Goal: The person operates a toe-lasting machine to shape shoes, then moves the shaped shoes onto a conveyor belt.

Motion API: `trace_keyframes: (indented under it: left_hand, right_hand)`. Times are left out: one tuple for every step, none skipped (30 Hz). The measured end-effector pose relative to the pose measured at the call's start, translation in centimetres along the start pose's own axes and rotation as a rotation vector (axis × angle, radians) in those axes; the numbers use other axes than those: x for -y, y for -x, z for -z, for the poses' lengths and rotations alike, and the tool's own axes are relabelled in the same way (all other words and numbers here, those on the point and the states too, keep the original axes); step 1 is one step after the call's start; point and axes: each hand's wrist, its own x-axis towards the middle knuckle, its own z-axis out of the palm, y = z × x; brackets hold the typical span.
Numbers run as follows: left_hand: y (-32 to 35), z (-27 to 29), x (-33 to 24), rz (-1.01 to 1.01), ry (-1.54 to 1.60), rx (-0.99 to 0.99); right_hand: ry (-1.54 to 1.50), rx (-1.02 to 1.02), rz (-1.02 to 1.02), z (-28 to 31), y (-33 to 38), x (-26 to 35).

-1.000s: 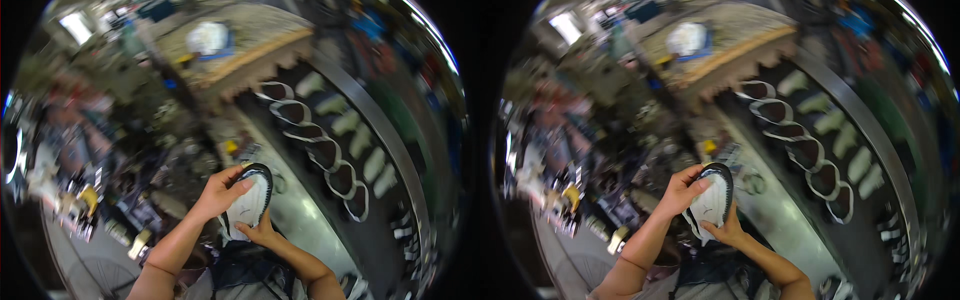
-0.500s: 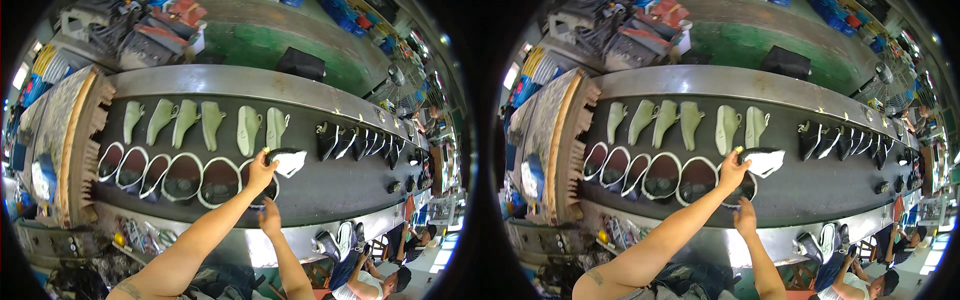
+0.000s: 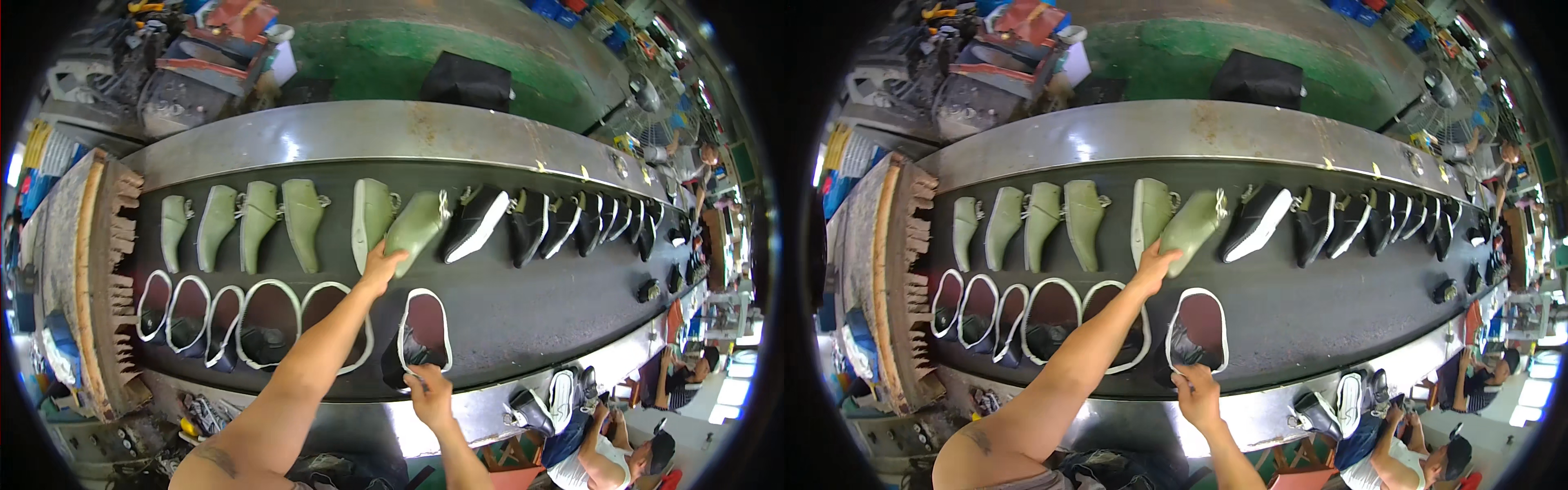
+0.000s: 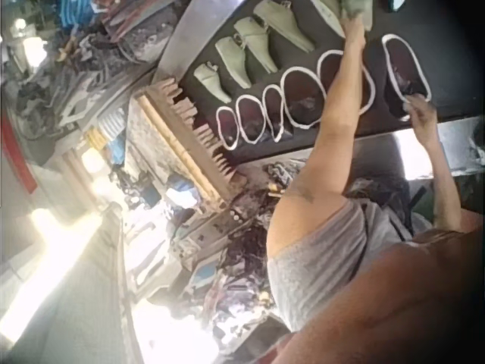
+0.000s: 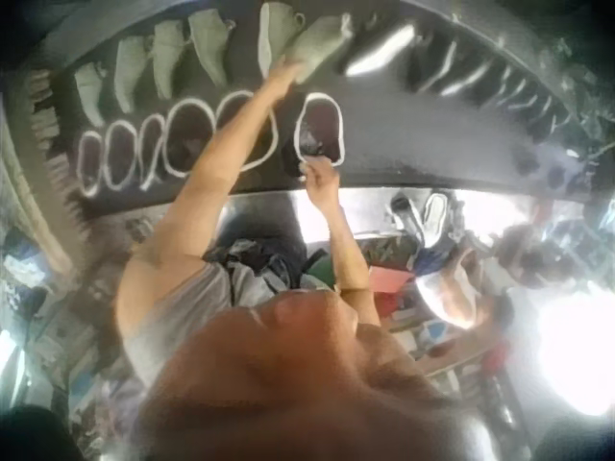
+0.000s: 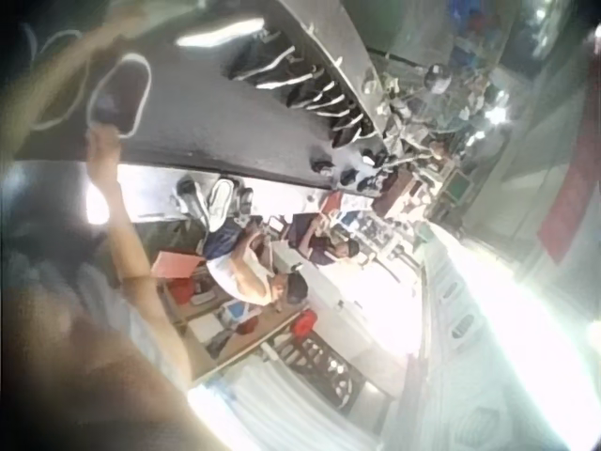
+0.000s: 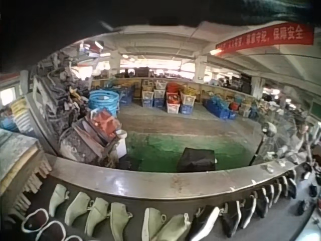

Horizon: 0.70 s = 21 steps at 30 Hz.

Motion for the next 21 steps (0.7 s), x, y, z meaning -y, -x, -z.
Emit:
trace_keyframes:
  left_hand:
    - [2.4, 1.9, -1.8, 0.115, 0.004, 0.031]
    - [4.9, 5.3, -3.4, 0.140, -0.005, 0.119]
    - [7.4, 8.5, -4.9, 0.164, -0.011, 0.206]
    - [10.3, 11.5, -6.2, 0.230, 0.034, 0.251]
    - [13.8, 14.1, -8.5, 0.285, 0.079, 0.288]
    - [17.1, 15.4, -10.6, 0.295, 0.024, 0.358]
    - [19.7, 16.7, -11.5, 0.271, 0.057, 0.355]
    - [22.3, 18.8, -12.7, 0.242, 0.034, 0.399]
    - [25.0, 20.6, -13.3, 0.222, 0.018, 0.449]
    - [27.5, 21.0, -14.5, 0.228, -0.043, 0.416]
    - [30.5, 23.1, -14.9, 0.144, -0.193, 0.401]
    - [33.6, 25.0, -15.7, 0.218, 0.048, 0.221]
    - [36.7, 26.5, -16.8, 0.281, 0.297, 0.056]
    - [40.8, 26.7, -19.2, 0.238, 0.454, 0.066]
    - [43.2, 28.6, -18.4, 0.193, 0.466, 0.038]
    - [45.0, 30.5, -16.6, 0.035, 0.270, -0.189]
    - [47.2, 32.2, -15.1, -0.100, 0.077, -0.432]
    - [49.6, 32.3, -15.6, -0.187, 0.049, -0.576]
    - [52.4, 33.3, -16.0, -0.207, 0.066, -0.611]
    - [55.6, 34.9, -16.1, -0.231, 0.133, -0.662]
    - [58.6, 35.8, -16.6, -0.261, 0.200, -0.697]
  right_hand:
    - [-0.072, 0.084, -0.073, 0.9, -0.7, 1.3]
    - [-0.270, 0.100, -0.189, 1.6, -0.8, 2.7]
    - [-0.461, 0.121, -0.310, 2.1, -1.4, 3.6]
    - [-0.408, 0.020, -0.275, 2.2, -2.5, 4.4]
    - [-0.362, -0.072, -0.229, 1.9, -3.9, 5.5]
    - [-0.519, -0.122, -0.310, 1.7, -4.9, 4.7]
    - [-0.671, -0.170, -0.397, 1.0, -5.5, 3.5]
    - [-0.788, -0.122, -0.490, -0.6, -5.4, 4.3]
    - [-0.884, -0.080, -0.597, -2.1, -4.6, 5.0]
    - [-1.022, 0.076, -0.658, -2.6, -3.4, 1.0]
    - [-1.016, 0.144, -0.653, -5.1, -2.1, 2.0]
    - [-1.005, 0.164, -0.671, -7.3, -0.1, 3.5]
    - [-0.991, 0.174, -0.685, -9.0, 2.0, 4.9]
    - [-0.953, 0.173, -0.723, -10.6, 4.0, 6.1]
    - [-1.022, 0.222, -0.712, -12.4, 5.8, 5.4]
    - [-0.993, 0.260, -0.696, -14.0, 8.0, 4.7]
    - [-0.958, 0.304, -0.696, -16.2, 10.5, 5.8]
    - [-0.900, 0.432, -0.751, -17.7, 12.0, 6.8]
    - [-0.836, 0.560, -0.805, -19.3, 13.4, 7.8]
    - [-0.721, 0.818, -0.812, -21.1, 15.0, 11.2]
    - [-0.651, 0.980, -0.655, -22.8, 16.4, 12.3]
